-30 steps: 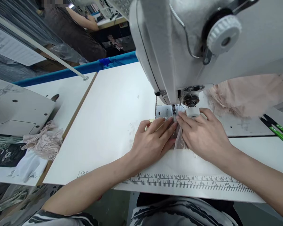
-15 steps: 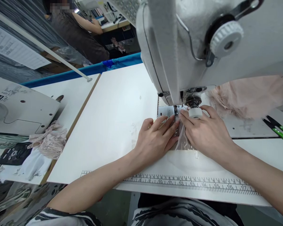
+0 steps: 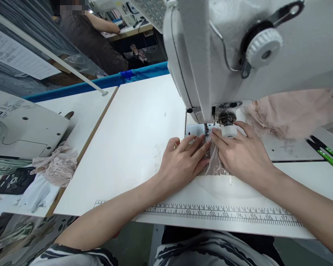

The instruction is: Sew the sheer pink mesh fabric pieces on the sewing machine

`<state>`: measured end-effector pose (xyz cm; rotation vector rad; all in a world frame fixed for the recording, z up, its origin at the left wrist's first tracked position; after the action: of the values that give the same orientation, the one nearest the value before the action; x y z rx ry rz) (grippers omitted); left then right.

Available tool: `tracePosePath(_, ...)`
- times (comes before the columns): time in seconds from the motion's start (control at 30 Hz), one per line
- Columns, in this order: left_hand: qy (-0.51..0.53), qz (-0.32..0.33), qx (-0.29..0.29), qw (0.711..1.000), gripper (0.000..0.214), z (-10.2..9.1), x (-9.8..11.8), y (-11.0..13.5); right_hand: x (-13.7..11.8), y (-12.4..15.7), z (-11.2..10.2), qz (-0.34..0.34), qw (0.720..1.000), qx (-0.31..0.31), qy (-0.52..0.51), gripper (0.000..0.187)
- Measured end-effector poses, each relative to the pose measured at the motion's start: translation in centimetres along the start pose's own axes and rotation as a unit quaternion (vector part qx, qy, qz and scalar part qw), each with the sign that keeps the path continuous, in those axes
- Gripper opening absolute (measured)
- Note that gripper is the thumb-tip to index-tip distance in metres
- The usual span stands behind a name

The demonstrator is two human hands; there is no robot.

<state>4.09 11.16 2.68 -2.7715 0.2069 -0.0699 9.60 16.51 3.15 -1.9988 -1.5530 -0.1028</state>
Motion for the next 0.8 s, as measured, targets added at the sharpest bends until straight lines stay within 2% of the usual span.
tracePosePath(0.47, 0.011, -0.005, 0.004, 1.0, 0.041, -0.1, -0.3, -0.2, 0.9, -0.1, 1.2, -0.002, 0.999, -0.029, -0.014, 0.043)
tracePosePath(0.63, 0.022, 0.019, 0.012, 1.0, 0.033, -0.5, 0.3, -0.1, 1.8, 0.2, -0.8, 0.003, 0.996, -0.004, -0.094, 0.037)
tracePosePath(0.73, 0.067, 0.032, -0.023, 0.997, 0.032, -0.4, 0.1, -0.3, 1.7, 0.7, -1.0, 0.014, 0.972, -0.066, -0.224, 0.025)
tracePosePath(0.8, 0.109, 0.038, -0.062, 0.991, 0.04, -0.3, -0.3, -0.5, 0.7, 1.3, -0.5, -0.008, 0.951, -0.131, -0.28, 0.026)
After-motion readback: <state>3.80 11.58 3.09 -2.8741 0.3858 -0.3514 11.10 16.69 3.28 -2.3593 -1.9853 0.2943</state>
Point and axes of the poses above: each hand's wrist, its own y-axis away from the middle knuckle, its own z-axis out of the palm, x = y × z, the point moved 10 cm from there along -y, towards the middle knuckle, and after that the axes turned 11 degrees about y, right-handed, at the moved point
